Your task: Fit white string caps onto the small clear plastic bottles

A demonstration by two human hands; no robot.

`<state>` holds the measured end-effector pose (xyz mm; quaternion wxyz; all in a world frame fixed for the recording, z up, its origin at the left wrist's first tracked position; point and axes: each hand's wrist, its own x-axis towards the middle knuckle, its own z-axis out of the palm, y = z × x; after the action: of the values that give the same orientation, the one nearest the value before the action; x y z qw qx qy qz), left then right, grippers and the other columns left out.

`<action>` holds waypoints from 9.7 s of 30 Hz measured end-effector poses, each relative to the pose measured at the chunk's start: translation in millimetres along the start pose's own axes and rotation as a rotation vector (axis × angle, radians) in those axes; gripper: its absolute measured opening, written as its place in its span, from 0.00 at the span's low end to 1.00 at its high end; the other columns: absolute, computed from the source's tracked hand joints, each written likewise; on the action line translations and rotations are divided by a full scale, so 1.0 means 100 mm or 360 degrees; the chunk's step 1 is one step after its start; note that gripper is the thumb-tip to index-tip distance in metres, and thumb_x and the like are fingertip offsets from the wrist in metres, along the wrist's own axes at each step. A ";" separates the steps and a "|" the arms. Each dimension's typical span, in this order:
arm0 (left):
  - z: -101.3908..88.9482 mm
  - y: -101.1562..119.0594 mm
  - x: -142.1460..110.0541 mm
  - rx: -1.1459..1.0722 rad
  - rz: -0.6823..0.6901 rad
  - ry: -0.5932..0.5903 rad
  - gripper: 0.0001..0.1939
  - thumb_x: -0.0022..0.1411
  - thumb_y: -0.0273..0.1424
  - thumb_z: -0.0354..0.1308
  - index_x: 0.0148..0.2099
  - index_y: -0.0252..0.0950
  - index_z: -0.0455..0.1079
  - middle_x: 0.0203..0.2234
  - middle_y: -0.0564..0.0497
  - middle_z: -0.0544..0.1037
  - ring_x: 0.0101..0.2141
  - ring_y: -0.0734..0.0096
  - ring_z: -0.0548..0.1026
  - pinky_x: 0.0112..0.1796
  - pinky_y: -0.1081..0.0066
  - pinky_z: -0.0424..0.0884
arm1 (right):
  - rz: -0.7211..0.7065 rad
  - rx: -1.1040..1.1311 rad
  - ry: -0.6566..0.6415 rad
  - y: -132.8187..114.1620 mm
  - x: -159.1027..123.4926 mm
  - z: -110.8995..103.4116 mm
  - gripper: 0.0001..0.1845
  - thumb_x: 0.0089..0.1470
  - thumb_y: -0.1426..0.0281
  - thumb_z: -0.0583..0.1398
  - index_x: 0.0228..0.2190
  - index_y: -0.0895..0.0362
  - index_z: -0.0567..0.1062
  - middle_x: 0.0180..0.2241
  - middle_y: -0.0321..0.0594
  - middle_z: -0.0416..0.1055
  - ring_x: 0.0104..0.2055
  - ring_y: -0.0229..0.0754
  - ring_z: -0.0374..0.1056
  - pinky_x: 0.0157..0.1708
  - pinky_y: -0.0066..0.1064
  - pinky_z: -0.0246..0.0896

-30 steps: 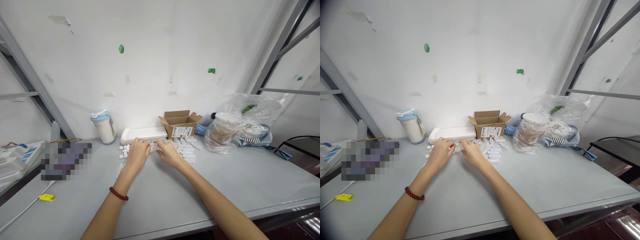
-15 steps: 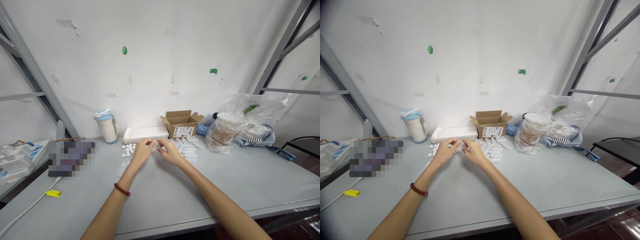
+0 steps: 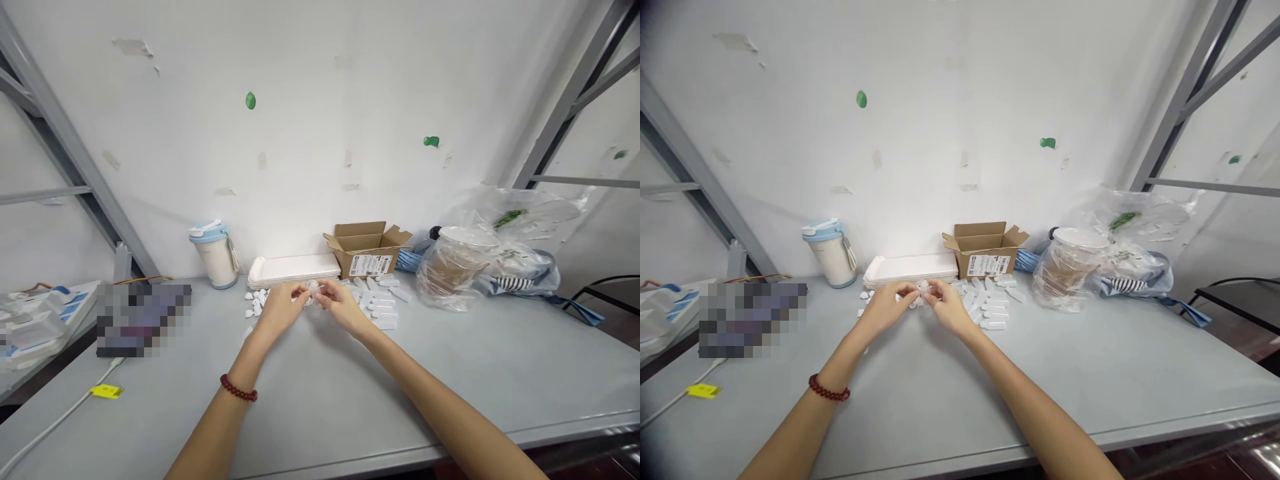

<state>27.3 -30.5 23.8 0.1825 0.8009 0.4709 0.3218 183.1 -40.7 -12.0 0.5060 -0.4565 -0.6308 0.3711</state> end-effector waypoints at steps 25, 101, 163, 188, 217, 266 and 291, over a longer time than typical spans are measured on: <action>0.05 0.07 -0.04 0.0043 0.0317 0.0012 0.21 0.53 0.28 0.61 0.51 0.37 0.69 0.46 0.45 0.73 0.48 0.59 0.69 0.47 0.60 0.67 | 0.0669 0.1357 -0.0199 -0.11 -0.01 -0.01 0.10 0.54 0.80 0.53 0.34 0.62 0.74 0.31 0.44 0.76 0.35 0.39 0.73 0.40 0.29 0.66; -0.52 -0.47 -0.40 0.0203 -0.0115 -0.0710 0.21 0.44 0.41 0.63 0.43 0.42 0.72 0.41 0.51 0.73 0.49 0.56 0.64 0.49 0.62 0.63 | -0.0419 -0.0821 -0.0602 -0.04 -0.41 0.51 0.18 0.55 0.73 0.58 0.48 0.61 0.68 0.49 0.51 0.69 0.52 0.49 0.63 0.51 0.42 0.59; -0.76 -0.71 -0.44 0.0165 -0.0686 -0.0962 0.39 0.35 0.44 0.63 0.52 0.37 0.61 0.27 0.56 0.71 0.32 0.61 0.72 0.33 0.69 0.66 | -0.0258 -0.0715 -0.0603 0.00 -0.30 0.63 0.28 0.48 0.68 0.66 0.49 0.62 0.66 0.47 0.52 0.66 0.47 0.47 0.64 0.44 0.41 0.63; -0.71 -0.67 -0.40 0.0389 -0.0606 -0.0279 0.35 0.47 0.58 0.54 0.47 0.36 0.68 0.27 0.51 0.73 0.30 0.62 0.72 0.29 0.71 0.62 | -0.0389 -0.1377 -0.0425 -0.16 -0.16 0.15 0.24 0.56 0.68 0.60 0.52 0.63 0.64 0.49 0.55 0.67 0.51 0.50 0.64 0.48 0.41 0.59; 0.13 -0.27 0.24 0.1002 0.0101 -0.0326 0.19 0.58 0.20 0.45 0.46 0.30 0.75 0.42 0.40 0.78 0.47 0.52 0.70 0.46 0.61 0.65 | -0.0006 -0.2059 -0.0341 -0.04 0.01 -0.08 0.19 0.61 0.67 0.46 0.45 0.56 0.73 0.49 0.54 0.68 0.53 0.59 0.57 0.49 0.55 0.47; 0.05 -0.06 0.06 -0.1808 -0.0721 0.0451 0.06 0.43 0.25 0.66 0.27 0.30 0.73 0.24 0.51 0.75 0.29 0.74 0.74 0.41 0.69 0.71 | -0.0488 -0.0901 0.0263 -0.14 -0.12 0.02 0.11 0.54 0.70 0.58 0.39 0.58 0.74 0.31 0.40 0.74 0.35 0.40 0.69 0.37 0.29 0.59; -0.03 -0.01 0.02 -0.1603 -0.0429 0.0001 0.20 0.37 0.33 0.72 0.35 0.34 0.74 0.35 0.46 0.79 0.39 0.63 0.75 0.37 0.67 0.70 | -0.0190 -0.0794 0.0332 -0.15 -0.19 0.14 0.25 0.50 0.59 0.63 0.47 0.58 0.67 0.25 0.34 0.73 0.22 0.36 0.63 0.26 0.27 0.54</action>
<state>25.6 -28.2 26.0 0.5849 0.5459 0.3566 0.4823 167.4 -63.6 -6.8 0.4610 -0.5648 -0.6729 0.1248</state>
